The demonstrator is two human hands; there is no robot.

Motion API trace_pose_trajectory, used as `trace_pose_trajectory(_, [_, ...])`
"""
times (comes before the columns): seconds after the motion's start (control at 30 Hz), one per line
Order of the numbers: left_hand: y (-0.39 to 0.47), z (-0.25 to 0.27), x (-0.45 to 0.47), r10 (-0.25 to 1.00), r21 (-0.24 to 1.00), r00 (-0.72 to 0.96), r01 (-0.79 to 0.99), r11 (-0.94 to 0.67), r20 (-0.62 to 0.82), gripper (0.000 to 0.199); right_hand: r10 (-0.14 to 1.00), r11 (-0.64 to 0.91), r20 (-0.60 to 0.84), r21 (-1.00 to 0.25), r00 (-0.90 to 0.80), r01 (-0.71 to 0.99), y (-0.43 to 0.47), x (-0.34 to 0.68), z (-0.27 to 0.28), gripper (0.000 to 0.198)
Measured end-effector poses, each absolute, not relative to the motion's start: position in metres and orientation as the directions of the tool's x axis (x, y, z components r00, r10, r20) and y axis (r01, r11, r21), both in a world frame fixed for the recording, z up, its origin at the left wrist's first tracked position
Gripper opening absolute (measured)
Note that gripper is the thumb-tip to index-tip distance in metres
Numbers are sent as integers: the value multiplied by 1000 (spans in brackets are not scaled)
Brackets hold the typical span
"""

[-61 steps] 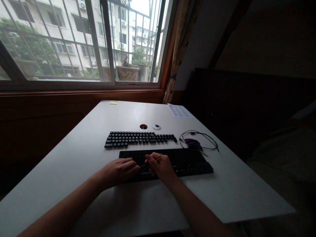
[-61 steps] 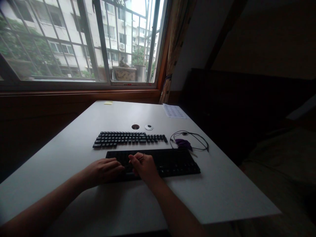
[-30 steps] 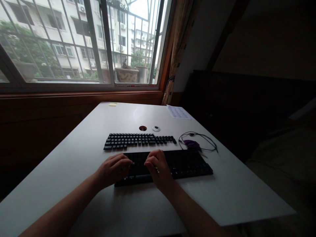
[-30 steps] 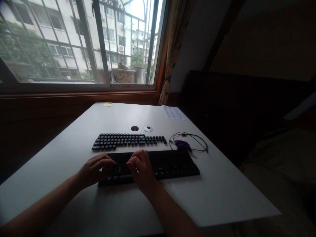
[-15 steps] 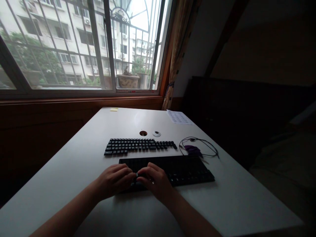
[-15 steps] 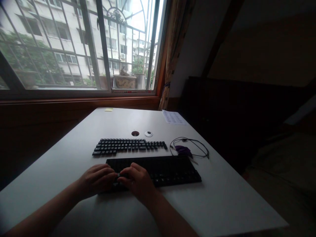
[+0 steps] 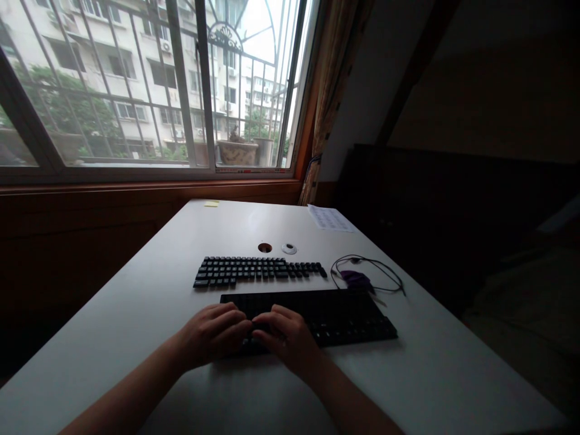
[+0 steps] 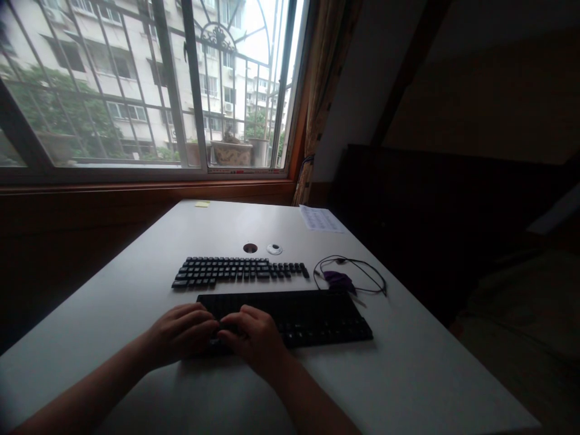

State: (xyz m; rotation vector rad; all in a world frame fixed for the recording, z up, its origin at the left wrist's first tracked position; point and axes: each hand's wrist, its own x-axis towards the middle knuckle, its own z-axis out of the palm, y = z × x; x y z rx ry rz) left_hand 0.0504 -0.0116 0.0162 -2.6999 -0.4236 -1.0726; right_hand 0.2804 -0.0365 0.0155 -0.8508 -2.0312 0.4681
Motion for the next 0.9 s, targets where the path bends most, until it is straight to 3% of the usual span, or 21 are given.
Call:
trace_pose_trajectory(0.4, [-6,8,53,341,113,617,379,-919,709,22,721,691,590,-578,-362,435,-36,281,16,27])
trace_pose_trajectory(0.9, [-6,15,54,373,188,610,347,-919,699,19,683,722,633,-512,-364,465,-34,282,13,25])
